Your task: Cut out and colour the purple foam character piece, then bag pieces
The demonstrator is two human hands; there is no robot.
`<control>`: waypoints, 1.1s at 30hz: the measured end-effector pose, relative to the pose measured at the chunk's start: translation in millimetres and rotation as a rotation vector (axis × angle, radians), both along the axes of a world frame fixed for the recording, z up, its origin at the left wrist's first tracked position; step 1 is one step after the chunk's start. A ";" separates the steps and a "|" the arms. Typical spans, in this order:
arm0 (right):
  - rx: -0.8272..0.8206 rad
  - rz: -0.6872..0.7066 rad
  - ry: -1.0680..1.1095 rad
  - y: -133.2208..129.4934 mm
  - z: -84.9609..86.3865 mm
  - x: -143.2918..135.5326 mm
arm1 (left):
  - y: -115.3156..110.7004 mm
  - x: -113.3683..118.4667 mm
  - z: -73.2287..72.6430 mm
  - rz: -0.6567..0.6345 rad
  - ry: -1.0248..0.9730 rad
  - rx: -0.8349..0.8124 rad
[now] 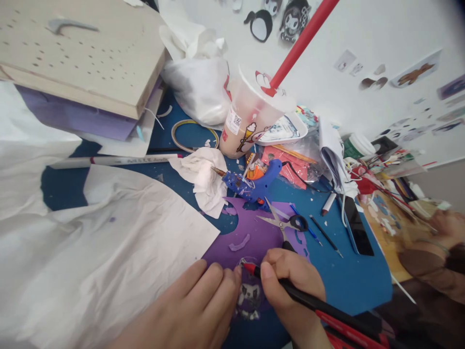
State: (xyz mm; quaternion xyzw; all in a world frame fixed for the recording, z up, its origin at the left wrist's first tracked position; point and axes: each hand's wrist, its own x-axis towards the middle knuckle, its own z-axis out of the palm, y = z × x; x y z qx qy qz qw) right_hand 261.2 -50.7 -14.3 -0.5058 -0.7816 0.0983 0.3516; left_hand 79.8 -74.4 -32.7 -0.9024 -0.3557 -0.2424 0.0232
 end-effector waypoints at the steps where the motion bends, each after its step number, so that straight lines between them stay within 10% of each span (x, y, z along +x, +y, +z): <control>1: 0.003 -0.010 -0.004 -0.3 0.1 0.0 | 0.2 0.2 -0.7 -0.003 0.004 0.000; 33: -0.001 0.004 0.061 1.8 0.8 -3.4 | 0.5 0.2 0.1 -0.002 0.019 0.002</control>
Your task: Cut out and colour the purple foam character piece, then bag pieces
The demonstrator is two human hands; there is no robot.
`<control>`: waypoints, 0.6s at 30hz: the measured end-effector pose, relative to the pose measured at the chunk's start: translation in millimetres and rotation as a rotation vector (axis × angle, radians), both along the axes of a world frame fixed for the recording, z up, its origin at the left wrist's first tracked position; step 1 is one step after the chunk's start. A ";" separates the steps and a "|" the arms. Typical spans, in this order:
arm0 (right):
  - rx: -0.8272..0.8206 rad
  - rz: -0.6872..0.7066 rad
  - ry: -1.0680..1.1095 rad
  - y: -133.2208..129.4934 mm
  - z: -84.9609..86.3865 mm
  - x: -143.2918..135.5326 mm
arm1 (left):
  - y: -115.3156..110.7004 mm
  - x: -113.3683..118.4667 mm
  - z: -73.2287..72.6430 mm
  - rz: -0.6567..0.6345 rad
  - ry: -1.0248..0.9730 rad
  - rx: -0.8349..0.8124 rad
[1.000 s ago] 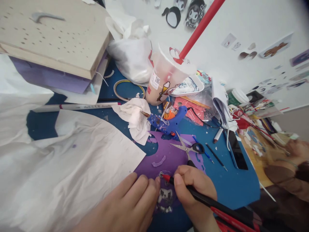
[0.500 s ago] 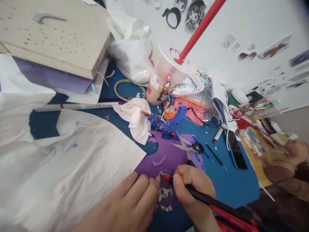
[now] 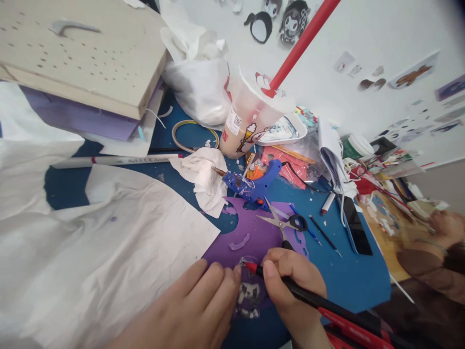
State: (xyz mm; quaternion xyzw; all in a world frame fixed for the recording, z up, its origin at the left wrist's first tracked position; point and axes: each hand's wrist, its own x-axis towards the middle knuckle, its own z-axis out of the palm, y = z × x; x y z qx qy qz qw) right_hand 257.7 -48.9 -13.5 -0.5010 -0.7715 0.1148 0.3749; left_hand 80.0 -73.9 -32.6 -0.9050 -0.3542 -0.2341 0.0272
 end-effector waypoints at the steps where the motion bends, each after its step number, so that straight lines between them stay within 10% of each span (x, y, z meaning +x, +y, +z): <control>1: 0.004 -0.010 -0.005 -0.1 0.2 -0.3 | -0.3 0.0 0.9 0.008 0.002 -0.006; 18: 0.061 -0.066 -0.032 -0.1 0.3 -3.3 | -1.1 1.5 0.0 0.016 -0.040 -0.018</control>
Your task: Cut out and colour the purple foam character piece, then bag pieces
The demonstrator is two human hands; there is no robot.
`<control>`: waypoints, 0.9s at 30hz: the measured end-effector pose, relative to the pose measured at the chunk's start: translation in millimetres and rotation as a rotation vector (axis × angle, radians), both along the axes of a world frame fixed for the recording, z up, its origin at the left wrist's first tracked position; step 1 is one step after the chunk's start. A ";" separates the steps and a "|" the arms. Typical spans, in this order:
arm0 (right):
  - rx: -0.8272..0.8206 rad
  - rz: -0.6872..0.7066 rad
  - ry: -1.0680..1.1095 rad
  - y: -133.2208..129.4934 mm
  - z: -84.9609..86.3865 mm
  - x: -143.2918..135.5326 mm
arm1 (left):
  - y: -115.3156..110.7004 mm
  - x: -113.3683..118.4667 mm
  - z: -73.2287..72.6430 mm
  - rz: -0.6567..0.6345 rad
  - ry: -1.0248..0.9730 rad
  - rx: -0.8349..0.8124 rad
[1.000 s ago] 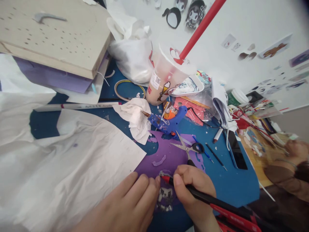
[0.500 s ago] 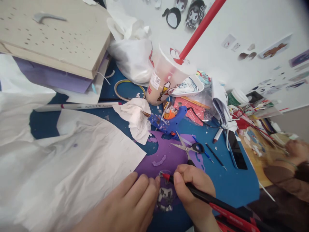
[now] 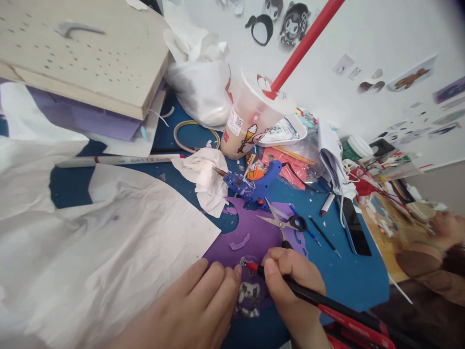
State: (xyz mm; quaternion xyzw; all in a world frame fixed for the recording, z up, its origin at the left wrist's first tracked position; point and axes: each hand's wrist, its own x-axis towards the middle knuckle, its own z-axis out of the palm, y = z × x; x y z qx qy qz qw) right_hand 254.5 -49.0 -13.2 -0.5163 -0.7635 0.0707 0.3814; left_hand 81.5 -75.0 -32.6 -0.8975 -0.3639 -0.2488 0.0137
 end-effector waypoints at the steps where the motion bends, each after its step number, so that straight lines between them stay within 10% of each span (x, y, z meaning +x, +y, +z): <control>1: 0.002 -0.006 0.004 0.2 0.1 -0.6 | 0.4 0.6 0.0 0.004 -0.001 -0.006; 20: -0.019 0.028 -0.011 1.3 0.7 2.5 | -2.4 0.6 -0.2 -0.015 0.013 0.006; 27: -0.126 -0.041 0.505 -3.9 -10.5 4.7 | -0.4 -1.1 -3.2 -0.011 -0.048 -0.008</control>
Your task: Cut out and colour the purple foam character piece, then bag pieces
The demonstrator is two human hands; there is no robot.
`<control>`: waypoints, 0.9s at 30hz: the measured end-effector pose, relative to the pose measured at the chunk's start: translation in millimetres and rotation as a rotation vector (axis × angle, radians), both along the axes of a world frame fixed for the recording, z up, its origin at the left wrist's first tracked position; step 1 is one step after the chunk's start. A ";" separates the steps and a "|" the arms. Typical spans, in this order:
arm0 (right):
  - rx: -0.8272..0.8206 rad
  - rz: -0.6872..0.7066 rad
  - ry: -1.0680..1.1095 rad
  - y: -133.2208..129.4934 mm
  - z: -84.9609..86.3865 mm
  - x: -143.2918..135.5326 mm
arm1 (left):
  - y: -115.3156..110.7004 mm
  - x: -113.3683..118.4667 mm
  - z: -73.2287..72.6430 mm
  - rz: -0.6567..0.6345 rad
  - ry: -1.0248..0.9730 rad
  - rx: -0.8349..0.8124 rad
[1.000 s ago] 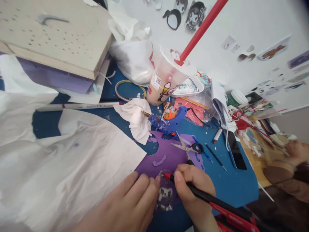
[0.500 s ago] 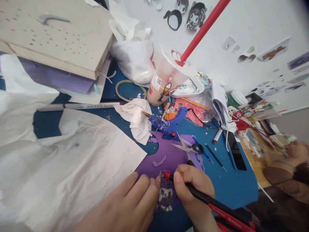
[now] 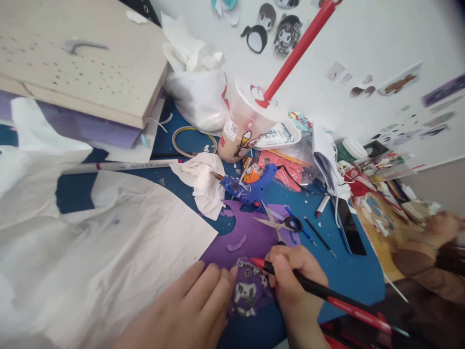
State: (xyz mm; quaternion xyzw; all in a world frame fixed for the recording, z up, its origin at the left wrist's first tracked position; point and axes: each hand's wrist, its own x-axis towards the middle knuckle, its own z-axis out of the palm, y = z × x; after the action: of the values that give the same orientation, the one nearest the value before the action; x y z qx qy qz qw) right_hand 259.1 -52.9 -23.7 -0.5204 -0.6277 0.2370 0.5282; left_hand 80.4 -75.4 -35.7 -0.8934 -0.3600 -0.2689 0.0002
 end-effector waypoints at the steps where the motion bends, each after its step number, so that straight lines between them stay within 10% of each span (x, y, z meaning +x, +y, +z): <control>1: -0.012 0.000 0.128 0.9 -1.0 -0.2 | 1.2 -1.5 1.3 -0.028 0.003 0.009; 8: 0.175 -0.179 0.513 10.3 8.0 -1.0 | 11.4 -17.1 31.7 -0.174 0.008 0.065; 12: 0.232 -0.279 0.524 1.4 6.8 13.4 | 20.5 -23.9 44.2 -0.171 -0.090 -0.184; 27: 0.087 -0.470 0.213 -33.8 -6.5 72.3 | 37.7 -29.0 31.3 -0.081 -0.120 -0.535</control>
State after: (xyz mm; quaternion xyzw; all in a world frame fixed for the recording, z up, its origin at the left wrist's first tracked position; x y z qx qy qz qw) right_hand 331.5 -86.8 -30.2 -0.6008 -0.4398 0.1341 0.6539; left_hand 51.4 -37.7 -4.4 -0.8578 -0.3817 -0.2164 -0.2676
